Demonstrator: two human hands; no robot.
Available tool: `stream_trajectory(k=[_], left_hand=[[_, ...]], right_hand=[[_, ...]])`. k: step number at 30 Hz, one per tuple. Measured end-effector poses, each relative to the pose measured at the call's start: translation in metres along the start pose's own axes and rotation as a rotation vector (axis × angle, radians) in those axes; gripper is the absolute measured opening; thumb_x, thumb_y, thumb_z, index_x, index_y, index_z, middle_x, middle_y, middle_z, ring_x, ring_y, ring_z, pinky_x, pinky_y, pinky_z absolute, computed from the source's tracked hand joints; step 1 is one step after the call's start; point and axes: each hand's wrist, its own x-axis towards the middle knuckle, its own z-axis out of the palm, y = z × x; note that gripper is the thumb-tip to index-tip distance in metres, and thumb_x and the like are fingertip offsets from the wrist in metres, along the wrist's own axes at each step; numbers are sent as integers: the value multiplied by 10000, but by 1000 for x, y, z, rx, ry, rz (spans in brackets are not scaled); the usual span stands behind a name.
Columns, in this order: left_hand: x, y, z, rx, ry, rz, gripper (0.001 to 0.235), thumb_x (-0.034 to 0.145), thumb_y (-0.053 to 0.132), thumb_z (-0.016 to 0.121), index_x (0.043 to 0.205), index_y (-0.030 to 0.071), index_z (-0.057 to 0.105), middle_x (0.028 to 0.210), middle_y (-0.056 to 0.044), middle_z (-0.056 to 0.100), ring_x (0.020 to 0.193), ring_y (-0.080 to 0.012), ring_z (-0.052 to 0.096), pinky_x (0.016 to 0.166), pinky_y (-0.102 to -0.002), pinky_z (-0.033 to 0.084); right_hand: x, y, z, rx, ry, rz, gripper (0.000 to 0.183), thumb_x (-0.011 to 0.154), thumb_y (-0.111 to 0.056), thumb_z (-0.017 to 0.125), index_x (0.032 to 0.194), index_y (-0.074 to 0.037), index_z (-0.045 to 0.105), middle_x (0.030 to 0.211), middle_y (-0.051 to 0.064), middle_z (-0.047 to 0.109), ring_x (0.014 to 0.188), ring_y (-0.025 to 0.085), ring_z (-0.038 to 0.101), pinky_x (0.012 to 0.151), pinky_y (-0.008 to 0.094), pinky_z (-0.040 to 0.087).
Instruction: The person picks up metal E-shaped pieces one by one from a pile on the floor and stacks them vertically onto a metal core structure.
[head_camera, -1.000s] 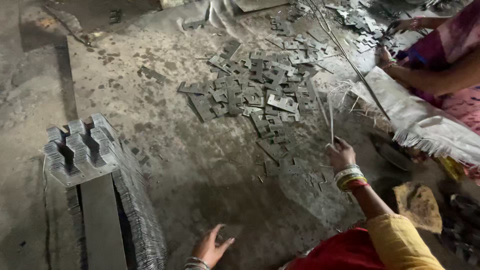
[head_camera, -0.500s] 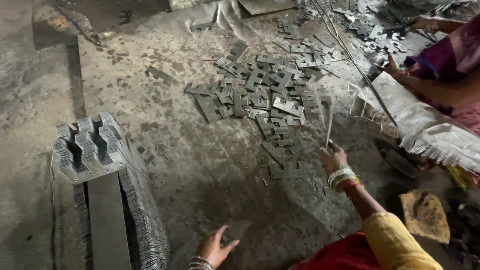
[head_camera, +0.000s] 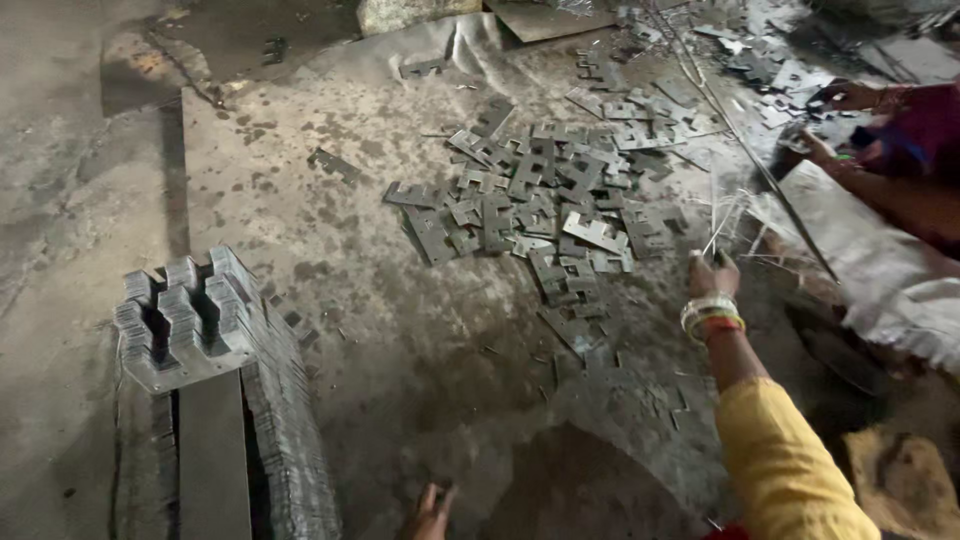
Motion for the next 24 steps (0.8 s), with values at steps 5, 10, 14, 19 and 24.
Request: stream_trajectory(k=[5, 10, 14, 19, 24], left_hand=[[37, 1, -10, 7, -55, -27, 876, 906, 625, 721, 1525, 119, 362, 1505, -220, 341, 1399, -400, 350, 1153, -510, 342], [45, -4, -12, -8, -93, -26, 920, 918, 625, 718, 1544, 78, 323, 1544, -244, 260, 1435, -427, 275, 1179, -532, 293], [39, -9, -4, -15, -121, -35, 956, 928, 625, 715, 1559, 45, 292, 1575, -263, 196, 1463, -448, 215, 1199, -550, 253], [26, -8, -2, -25, -128, -3, 1002, 940, 625, 712, 1579, 5, 253, 1614, -287, 116, 1499, -475, 141, 1224, -573, 203], [6, -1, 5, -76, -160, 137, 1048, 952, 625, 709, 1598, -36, 214, 1652, -310, 36, 1534, -502, 66, 1250, -595, 154]], right_hand=[[56, -1, 73, -76, -111, 266, 236, 935, -230, 703, 993, -10, 644, 762, 44, 610, 625, 184, 532, 522, 383, 415], [81, 2, 120, -220, -172, 276, 276, 926, -280, 701, 1039, -34, 646, 825, 50, 631, 666, 177, 541, 548, 402, 442], [73, 0, 137, -280, -248, 262, 367, 930, -315, 699, 1134, -23, 609, 875, 28, 635, 735, 169, 557, 598, 408, 466], [28, -6, 117, -274, -352, 181, 489, 935, -357, 697, 1252, -10, 564, 938, 0, 640, 820, 160, 578, 660, 414, 496], [-71, -2, 56, -343, -556, -34, 617, 940, -400, 696, 1371, 4, 518, 1001, -28, 645, 906, 151, 599, 722, 421, 525]])
